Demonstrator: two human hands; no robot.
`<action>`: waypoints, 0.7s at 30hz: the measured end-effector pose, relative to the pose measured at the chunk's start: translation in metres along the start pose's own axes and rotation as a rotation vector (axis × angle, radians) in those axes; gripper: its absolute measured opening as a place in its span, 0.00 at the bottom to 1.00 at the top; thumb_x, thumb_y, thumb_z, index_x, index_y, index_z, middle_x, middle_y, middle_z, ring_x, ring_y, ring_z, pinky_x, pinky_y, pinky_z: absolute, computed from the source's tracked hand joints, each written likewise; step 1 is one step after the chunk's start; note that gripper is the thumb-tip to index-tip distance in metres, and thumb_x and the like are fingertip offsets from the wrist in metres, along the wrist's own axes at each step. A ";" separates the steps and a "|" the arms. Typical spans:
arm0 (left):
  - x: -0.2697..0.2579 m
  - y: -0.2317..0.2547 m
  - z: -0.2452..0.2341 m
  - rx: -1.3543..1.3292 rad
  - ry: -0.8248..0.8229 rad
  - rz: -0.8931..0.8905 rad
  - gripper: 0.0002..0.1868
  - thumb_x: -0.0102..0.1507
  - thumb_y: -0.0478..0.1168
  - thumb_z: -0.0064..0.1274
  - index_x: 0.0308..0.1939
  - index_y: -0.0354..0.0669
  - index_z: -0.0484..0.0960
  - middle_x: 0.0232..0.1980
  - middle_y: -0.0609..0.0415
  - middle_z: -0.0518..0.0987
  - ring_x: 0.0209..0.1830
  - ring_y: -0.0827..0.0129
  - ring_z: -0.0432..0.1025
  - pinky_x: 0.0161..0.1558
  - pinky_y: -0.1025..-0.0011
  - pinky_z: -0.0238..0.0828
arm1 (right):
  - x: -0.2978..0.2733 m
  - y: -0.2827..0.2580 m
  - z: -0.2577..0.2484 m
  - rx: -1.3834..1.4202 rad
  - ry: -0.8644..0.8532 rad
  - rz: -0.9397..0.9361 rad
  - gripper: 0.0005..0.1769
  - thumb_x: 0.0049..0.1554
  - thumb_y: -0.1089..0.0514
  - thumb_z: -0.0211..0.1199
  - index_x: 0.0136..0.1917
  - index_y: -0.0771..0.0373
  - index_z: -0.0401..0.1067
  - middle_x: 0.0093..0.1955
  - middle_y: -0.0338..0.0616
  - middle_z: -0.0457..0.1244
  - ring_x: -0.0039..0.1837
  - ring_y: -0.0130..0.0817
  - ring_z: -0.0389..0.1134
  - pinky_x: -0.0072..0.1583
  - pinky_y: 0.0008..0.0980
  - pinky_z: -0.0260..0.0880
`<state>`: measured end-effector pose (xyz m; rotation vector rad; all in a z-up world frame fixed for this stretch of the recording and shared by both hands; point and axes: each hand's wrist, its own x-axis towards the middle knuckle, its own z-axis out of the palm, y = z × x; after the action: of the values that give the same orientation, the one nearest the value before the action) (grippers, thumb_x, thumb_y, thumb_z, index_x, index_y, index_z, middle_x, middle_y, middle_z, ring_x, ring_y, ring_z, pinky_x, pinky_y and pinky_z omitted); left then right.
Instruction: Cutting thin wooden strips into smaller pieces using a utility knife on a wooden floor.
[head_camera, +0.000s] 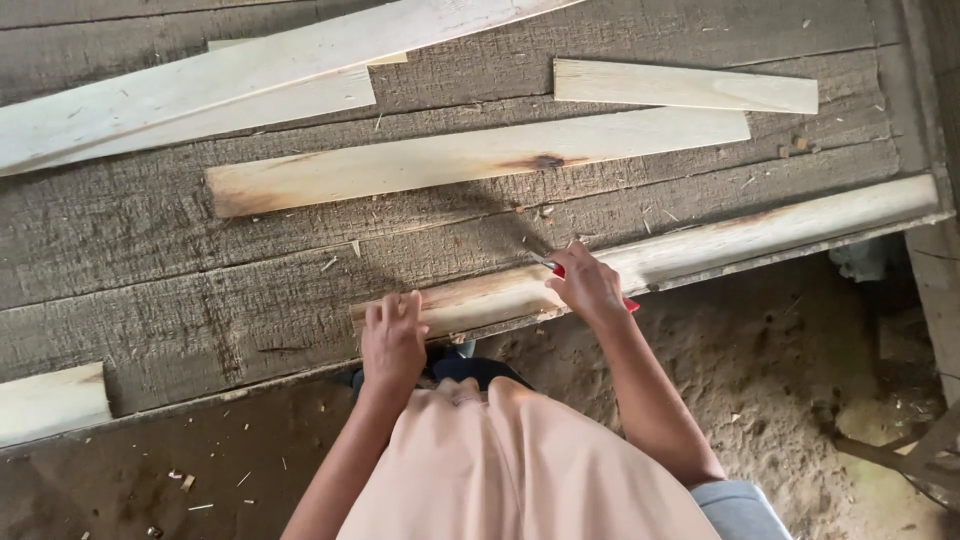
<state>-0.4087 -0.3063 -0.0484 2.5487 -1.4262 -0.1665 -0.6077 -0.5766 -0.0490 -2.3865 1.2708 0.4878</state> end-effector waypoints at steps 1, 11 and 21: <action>-0.001 0.002 0.001 0.002 0.002 -0.004 0.33 0.52 0.46 0.66 0.61 0.46 0.77 0.54 0.51 0.66 0.48 0.50 0.68 0.35 0.60 0.76 | 0.002 0.001 0.004 -0.001 0.000 -0.004 0.18 0.57 0.49 0.67 0.61 0.40 0.73 0.61 0.30 0.59 0.60 0.50 0.72 0.64 0.54 0.71; 0.012 0.009 0.009 0.186 -0.180 -0.041 0.32 0.57 0.52 0.60 0.62 0.42 0.75 0.51 0.52 0.66 0.47 0.55 0.68 0.29 0.66 0.78 | 0.003 -0.012 -0.005 -0.060 0.045 -0.049 0.16 0.55 0.55 0.66 0.58 0.47 0.71 0.56 0.37 0.60 0.55 0.53 0.74 0.58 0.56 0.75; 0.045 -0.014 0.017 -0.034 -0.534 -0.125 0.30 0.62 0.58 0.54 0.64 0.49 0.75 0.58 0.51 0.62 0.51 0.48 0.71 0.40 0.52 0.81 | 0.028 -0.105 -0.018 -0.047 -0.010 -0.177 0.11 0.58 0.56 0.53 0.55 0.47 0.69 0.56 0.41 0.63 0.61 0.53 0.71 0.60 0.54 0.72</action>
<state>-0.3769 -0.3398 -0.0685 2.6825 -1.3953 -0.9427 -0.5022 -0.5513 -0.0287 -2.5034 1.0423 0.4789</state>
